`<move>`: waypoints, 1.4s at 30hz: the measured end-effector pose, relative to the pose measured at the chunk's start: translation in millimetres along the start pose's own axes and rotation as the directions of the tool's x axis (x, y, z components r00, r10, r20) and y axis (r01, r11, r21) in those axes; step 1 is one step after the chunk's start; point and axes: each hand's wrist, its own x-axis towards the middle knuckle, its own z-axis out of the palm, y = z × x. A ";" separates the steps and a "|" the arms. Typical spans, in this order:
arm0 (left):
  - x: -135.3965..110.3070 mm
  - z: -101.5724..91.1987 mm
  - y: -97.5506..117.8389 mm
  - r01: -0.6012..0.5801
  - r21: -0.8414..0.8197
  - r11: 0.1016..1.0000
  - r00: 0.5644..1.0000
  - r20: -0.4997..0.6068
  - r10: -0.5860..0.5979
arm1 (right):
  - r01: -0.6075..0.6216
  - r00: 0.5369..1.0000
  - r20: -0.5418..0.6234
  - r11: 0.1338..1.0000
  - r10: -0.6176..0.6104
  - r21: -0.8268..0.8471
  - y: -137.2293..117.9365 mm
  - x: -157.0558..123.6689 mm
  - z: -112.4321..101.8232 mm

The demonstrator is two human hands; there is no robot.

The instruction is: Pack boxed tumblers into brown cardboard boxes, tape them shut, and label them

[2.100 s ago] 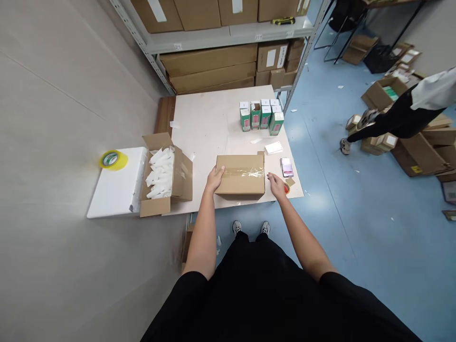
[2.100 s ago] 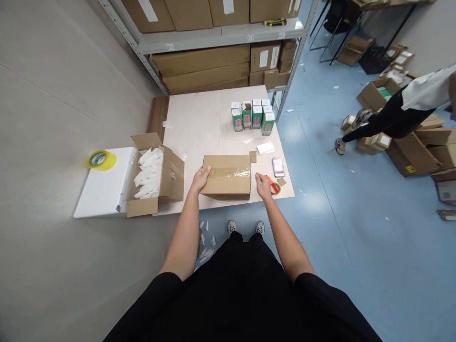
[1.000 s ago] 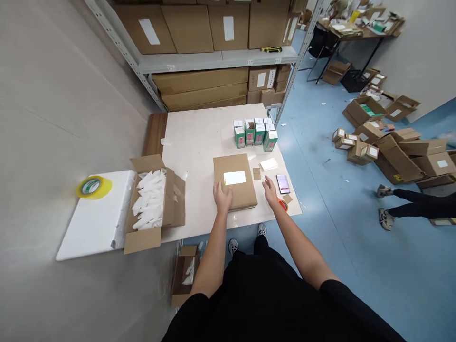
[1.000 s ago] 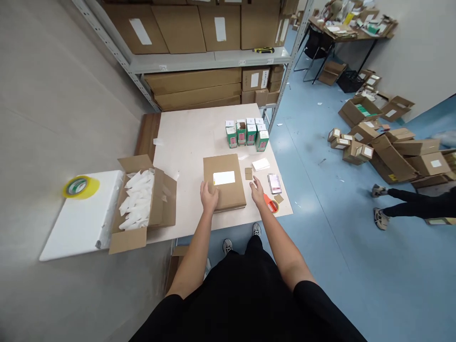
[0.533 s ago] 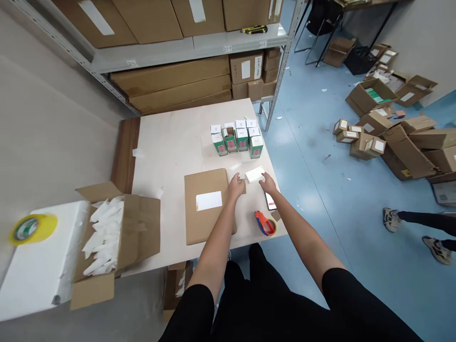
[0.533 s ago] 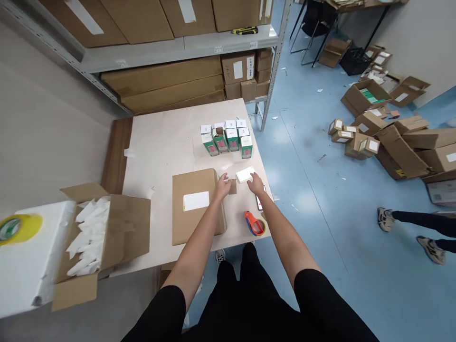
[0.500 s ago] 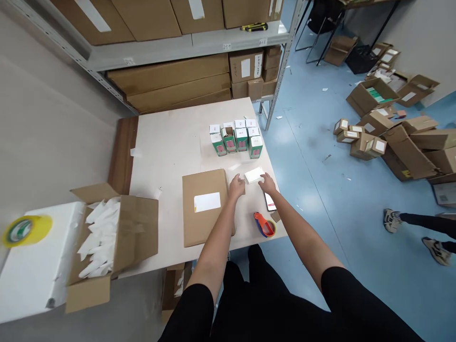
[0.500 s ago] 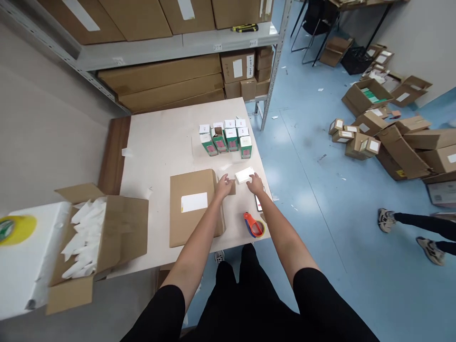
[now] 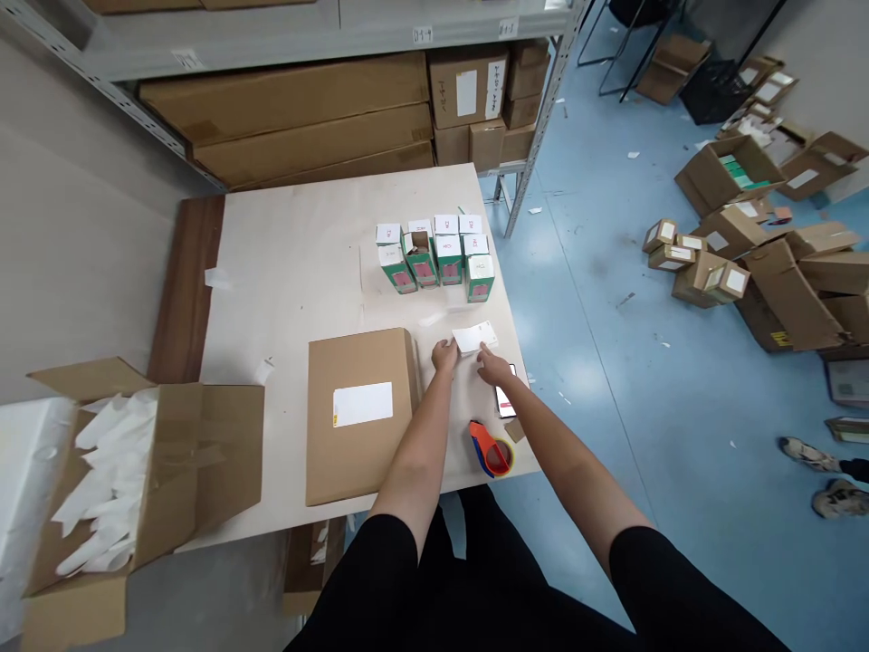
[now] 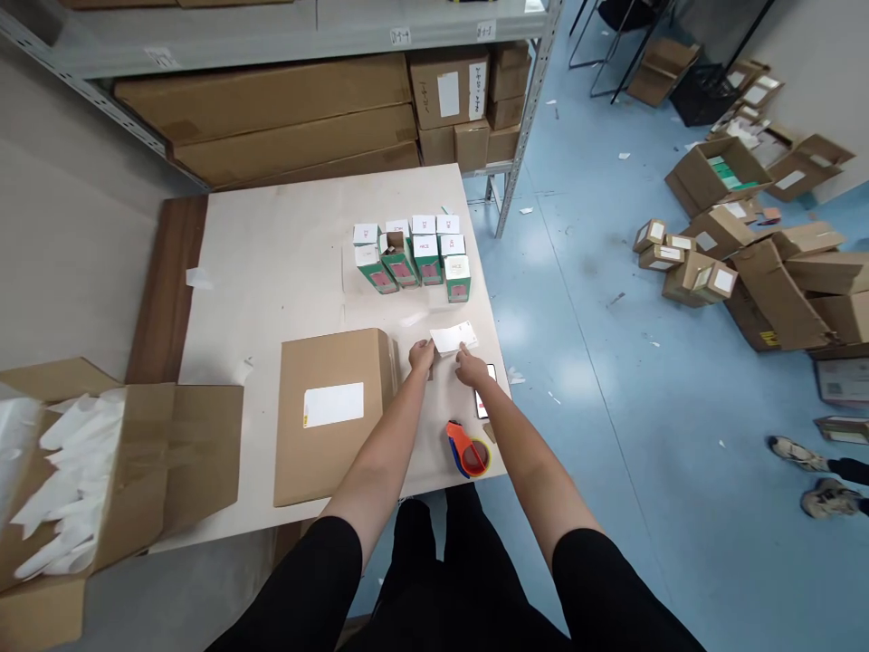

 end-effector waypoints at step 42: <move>-161.6 -217.2 46.9 -0.273 -0.703 0.656 0.935 -0.355 0.008 | 0.417 0.853 -0.507 0.746 -0.124 0.519 -96.8 -96.6 -76.7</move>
